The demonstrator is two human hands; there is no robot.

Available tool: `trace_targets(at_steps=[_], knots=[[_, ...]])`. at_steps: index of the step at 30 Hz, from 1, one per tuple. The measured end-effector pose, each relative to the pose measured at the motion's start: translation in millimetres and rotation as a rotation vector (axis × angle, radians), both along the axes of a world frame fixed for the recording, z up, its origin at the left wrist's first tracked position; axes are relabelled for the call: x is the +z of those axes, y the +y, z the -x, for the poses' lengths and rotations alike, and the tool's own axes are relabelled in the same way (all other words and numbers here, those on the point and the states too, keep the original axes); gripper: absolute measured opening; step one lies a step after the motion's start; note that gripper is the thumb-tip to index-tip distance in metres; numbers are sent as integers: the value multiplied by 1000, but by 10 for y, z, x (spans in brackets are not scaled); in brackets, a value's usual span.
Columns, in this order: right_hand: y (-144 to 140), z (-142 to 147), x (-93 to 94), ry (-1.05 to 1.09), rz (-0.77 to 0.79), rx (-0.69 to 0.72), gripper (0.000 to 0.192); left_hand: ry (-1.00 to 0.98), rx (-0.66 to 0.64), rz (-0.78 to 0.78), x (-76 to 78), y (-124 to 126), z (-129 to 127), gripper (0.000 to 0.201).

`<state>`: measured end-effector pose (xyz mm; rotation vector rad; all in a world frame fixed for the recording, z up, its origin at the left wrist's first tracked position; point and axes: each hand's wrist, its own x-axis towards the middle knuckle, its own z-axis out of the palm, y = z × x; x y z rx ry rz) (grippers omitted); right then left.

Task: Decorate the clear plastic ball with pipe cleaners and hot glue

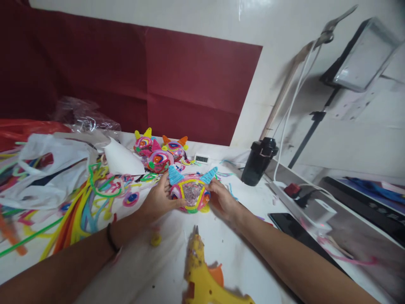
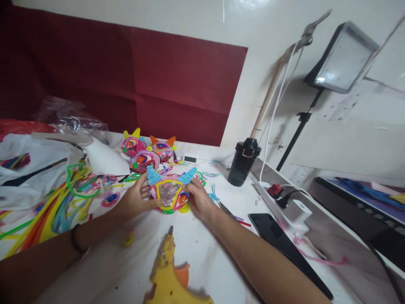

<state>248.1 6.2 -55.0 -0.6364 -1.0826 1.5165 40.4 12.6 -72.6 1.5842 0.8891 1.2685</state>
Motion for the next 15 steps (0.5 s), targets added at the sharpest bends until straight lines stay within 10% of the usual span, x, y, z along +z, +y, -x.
trace_targets(at_steps=[15], knots=[[70,-42,-61,8,-18,2,15,-38,-38,-11,12,-20,-30,95]])
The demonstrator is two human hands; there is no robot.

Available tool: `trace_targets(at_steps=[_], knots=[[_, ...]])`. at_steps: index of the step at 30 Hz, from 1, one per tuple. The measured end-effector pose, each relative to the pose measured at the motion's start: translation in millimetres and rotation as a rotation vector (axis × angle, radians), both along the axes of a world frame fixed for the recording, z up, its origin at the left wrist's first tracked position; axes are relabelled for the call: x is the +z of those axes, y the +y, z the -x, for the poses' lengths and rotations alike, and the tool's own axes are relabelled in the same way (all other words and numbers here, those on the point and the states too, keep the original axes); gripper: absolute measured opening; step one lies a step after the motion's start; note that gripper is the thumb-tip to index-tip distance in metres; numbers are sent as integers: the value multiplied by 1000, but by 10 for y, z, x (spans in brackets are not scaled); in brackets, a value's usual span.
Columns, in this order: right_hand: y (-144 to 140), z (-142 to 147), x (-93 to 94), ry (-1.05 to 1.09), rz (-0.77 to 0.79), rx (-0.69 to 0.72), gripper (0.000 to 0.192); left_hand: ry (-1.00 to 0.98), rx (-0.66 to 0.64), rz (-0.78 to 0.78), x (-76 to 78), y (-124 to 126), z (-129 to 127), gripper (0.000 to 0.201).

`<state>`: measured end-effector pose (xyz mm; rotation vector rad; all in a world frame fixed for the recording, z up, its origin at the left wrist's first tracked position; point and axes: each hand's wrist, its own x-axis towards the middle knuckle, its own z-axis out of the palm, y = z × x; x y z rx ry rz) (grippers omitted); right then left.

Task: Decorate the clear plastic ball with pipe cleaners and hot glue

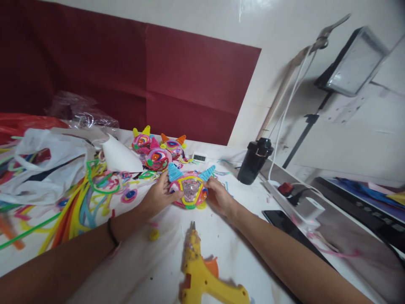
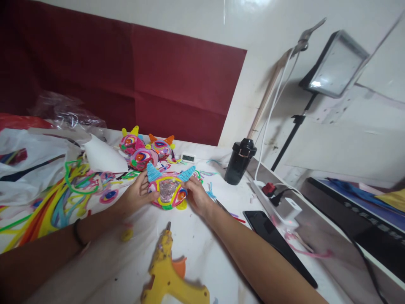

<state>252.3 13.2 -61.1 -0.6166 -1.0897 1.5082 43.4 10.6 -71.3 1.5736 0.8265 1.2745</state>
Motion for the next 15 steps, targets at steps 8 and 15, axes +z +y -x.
trace_targets(at_steps=[8,15], knots=[[29,-2,-20,-9,-14,16,20,4,31,-50,25,-13,-18,76],[31,8,-17,6,-10,3,19,4,48,-23,100,-33,-51,69]])
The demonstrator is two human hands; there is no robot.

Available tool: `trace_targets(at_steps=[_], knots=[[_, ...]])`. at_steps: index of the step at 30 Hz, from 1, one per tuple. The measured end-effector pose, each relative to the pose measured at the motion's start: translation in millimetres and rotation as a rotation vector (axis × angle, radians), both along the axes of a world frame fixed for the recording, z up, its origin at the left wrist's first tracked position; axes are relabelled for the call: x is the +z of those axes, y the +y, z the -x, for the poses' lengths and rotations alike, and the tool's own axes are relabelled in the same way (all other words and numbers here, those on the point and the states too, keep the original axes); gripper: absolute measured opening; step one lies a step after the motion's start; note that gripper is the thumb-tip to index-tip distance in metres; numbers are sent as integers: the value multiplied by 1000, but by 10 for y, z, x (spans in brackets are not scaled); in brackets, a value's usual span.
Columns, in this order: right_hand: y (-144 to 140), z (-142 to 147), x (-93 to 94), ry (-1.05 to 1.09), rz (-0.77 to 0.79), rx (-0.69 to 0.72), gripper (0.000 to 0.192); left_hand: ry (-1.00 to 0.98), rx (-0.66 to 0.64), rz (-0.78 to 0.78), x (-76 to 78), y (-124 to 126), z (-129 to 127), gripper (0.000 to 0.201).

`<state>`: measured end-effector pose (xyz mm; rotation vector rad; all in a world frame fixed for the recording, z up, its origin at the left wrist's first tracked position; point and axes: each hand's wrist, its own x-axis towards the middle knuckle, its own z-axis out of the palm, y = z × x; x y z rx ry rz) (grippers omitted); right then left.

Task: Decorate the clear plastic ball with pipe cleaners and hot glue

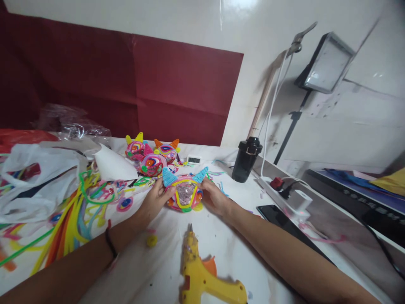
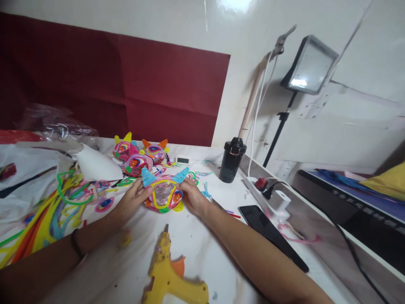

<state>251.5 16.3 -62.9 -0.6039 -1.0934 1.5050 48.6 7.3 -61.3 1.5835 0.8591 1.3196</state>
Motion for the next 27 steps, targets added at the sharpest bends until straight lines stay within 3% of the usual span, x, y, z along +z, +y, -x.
trace_targets(at_steps=[8,27], knots=[[8,3,7,5,-10,9,18,3,-6,44,77,-16,-7,57],[-19,23,40,-11,-30,5,17,-104,-18,144,-40,58,-16,52]])
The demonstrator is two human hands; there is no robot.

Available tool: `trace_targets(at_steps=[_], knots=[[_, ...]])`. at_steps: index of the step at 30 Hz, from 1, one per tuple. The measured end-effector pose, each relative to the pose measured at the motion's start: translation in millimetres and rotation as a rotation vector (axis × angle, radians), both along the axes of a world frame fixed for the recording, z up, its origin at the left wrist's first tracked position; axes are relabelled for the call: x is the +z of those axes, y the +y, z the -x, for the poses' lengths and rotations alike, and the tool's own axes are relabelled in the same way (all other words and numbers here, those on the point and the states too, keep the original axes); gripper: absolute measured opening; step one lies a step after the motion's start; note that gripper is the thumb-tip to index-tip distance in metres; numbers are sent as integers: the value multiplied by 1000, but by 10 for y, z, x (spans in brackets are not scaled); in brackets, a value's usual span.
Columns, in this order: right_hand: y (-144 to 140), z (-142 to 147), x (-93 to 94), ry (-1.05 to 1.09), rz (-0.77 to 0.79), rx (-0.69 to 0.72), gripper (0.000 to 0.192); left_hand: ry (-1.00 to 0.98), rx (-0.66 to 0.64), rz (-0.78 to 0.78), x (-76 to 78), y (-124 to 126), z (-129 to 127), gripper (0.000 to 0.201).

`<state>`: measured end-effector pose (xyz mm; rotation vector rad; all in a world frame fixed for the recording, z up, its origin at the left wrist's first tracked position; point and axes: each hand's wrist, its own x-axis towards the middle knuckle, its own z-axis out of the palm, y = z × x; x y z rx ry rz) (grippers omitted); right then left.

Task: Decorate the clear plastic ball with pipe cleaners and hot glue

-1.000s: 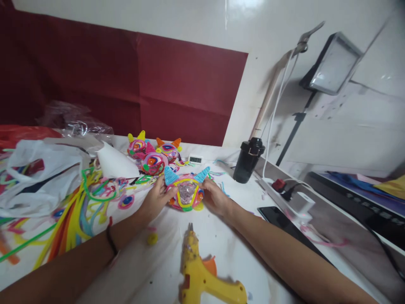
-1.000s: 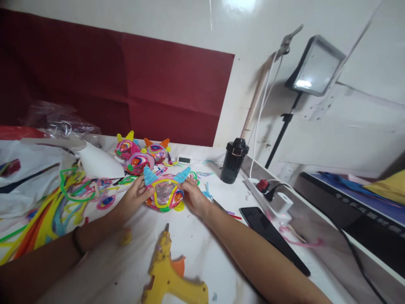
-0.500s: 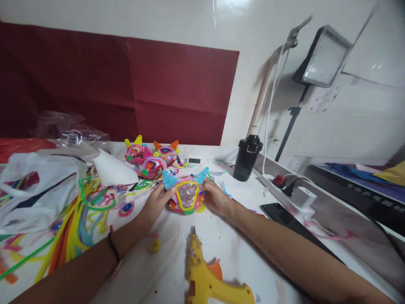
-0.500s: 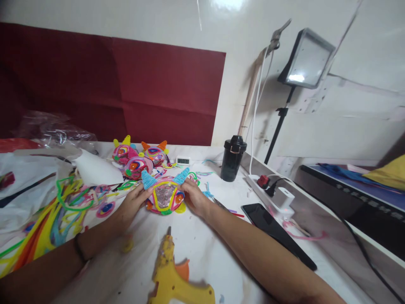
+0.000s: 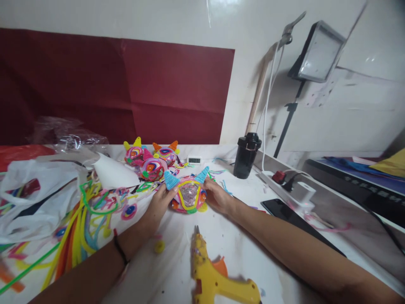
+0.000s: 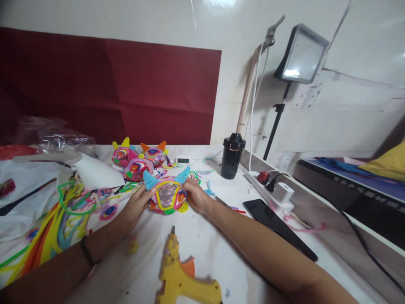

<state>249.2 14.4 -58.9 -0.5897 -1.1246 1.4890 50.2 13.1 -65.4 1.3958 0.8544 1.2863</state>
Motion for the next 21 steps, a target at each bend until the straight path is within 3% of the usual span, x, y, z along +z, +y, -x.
trace_targets(at_steps=[7,13,21], knots=[[32,-16,-27,-7,-16,-13,17,-22,-81,-1,-46,1,43,59],[31,-17,-33,19,-8,-6,17,-20,-248,-18,32,-104,56,90],[-5,1,6,36,4,19,17,-20,-223,-19,6,-89,47,92]])
